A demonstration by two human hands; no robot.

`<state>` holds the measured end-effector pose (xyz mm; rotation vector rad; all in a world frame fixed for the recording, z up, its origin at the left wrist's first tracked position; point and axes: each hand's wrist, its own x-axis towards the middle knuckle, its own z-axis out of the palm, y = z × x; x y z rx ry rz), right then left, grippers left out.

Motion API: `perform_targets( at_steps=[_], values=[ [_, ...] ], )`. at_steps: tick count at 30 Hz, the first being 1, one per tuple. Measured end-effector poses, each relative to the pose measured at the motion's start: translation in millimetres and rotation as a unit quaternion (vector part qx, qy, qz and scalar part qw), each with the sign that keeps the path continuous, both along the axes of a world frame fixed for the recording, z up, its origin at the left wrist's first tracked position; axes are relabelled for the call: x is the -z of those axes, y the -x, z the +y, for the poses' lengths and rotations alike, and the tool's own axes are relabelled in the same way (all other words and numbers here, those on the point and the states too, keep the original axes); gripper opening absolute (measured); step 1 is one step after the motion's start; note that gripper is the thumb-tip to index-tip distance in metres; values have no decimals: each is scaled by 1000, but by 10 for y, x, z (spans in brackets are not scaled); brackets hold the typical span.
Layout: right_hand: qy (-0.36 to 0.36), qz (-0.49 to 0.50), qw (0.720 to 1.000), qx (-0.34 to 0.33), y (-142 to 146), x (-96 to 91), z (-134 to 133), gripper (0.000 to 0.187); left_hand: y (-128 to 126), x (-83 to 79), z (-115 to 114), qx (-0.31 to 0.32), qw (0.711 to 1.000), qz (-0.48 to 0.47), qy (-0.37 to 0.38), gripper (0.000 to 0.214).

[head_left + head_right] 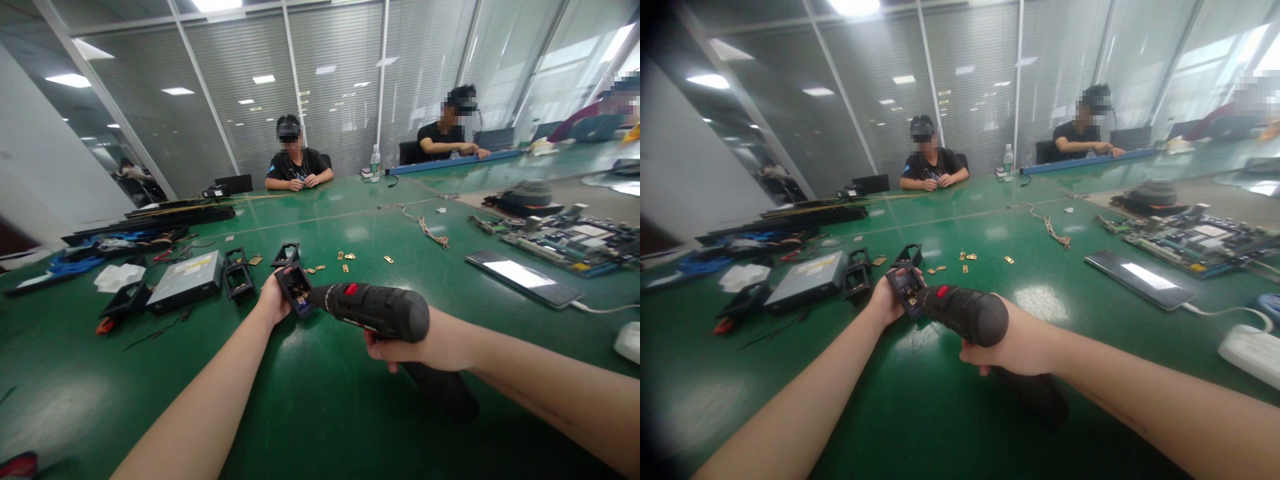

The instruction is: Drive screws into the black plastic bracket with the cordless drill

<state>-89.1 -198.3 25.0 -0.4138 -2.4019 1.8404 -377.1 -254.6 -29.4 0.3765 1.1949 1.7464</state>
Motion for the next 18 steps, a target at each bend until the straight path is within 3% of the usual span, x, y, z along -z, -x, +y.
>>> perform_targets(
  at_steps=[5, 11, 16, 18],
  values=[
    [19, 12, 1000, 5, 7, 7, 9, 48, 4, -1, -2, -1, 1000, -3, 8, 26],
    [43, 4, 999, 13, 0, 8, 12, 54, 4, 0, -10, -5, 1000, -11, 5, 25],
    [7, 10, 1000, 4, -2, 12, -10, 20, 3, 8, -6, -10, 1000, -11, 2, 26],
    [-7, 11, 1000, -2, 4, 14, -14, 14, 4, 15, -2, -11, 1000, -14, 1, 26]
  ],
)
